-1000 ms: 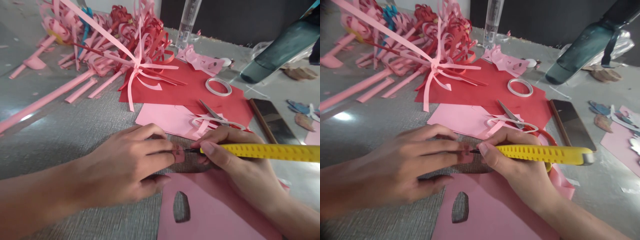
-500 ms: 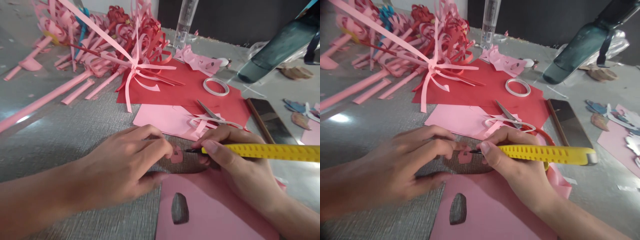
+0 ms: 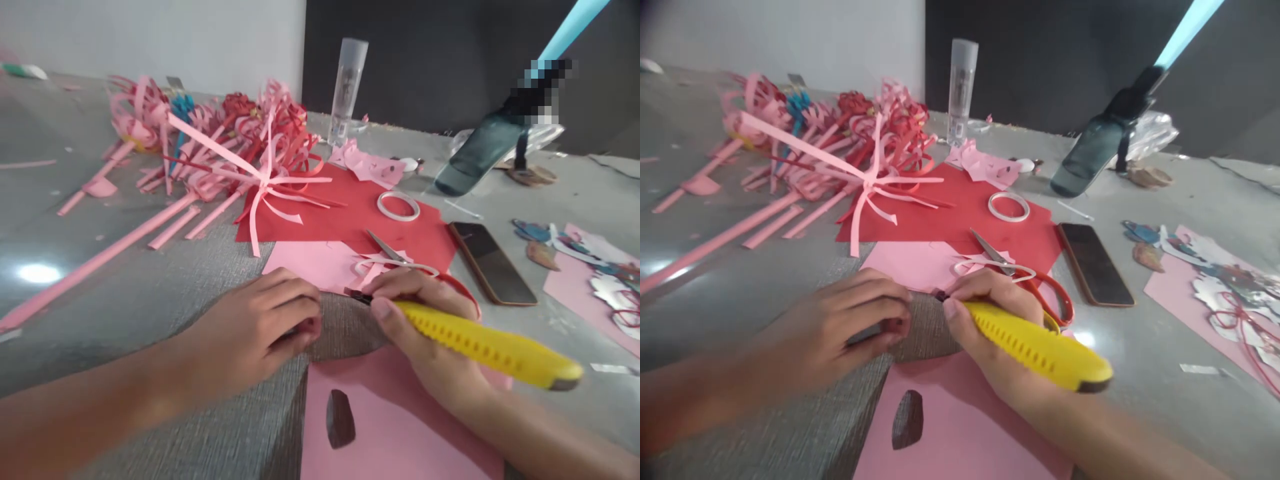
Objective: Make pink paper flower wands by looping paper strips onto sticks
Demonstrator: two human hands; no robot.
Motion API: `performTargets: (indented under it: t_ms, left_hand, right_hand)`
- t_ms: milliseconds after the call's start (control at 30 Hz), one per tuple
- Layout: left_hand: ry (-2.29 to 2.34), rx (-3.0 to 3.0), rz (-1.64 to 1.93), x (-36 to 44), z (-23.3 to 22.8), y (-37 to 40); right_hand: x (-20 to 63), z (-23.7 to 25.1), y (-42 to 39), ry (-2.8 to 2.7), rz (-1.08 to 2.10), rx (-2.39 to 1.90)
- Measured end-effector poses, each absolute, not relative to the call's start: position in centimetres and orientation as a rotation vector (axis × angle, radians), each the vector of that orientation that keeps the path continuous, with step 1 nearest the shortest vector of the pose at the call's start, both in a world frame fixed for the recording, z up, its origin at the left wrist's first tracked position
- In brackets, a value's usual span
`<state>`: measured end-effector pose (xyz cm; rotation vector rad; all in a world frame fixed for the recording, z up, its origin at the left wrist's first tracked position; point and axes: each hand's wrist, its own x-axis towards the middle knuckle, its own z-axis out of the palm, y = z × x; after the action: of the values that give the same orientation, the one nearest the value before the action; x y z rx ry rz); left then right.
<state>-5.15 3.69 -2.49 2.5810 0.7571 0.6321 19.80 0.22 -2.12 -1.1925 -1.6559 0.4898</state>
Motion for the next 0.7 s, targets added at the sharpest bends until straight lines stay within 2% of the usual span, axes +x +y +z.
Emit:
performTargets:
  t_ms: [200, 400, 533, 700]
  left_hand:
    - [0.746, 2.621, 0.644, -4.8, -2.2, 3.5]
    - [0.854, 2.539, 0.585, -4.8, -1.3, 2.8]
    - [0.784, 2.63, 0.609, -5.2, -1.9, 2.7]
    - [0.775, 2.552, 0.754, -5.1, -1.7, 2.8]
  right_hand:
    - [19.1, -2.9, 1.0, -1.854, 0.258, -0.935]
    - [18.8, -2.6, 0.4, -2.147, 0.318, -0.983]
    - [18.3, -2.7, 0.3, -2.131, 0.278, -1.111]
    - [18.0, -2.8, 0.3, -2.17, 0.24, -1.103]
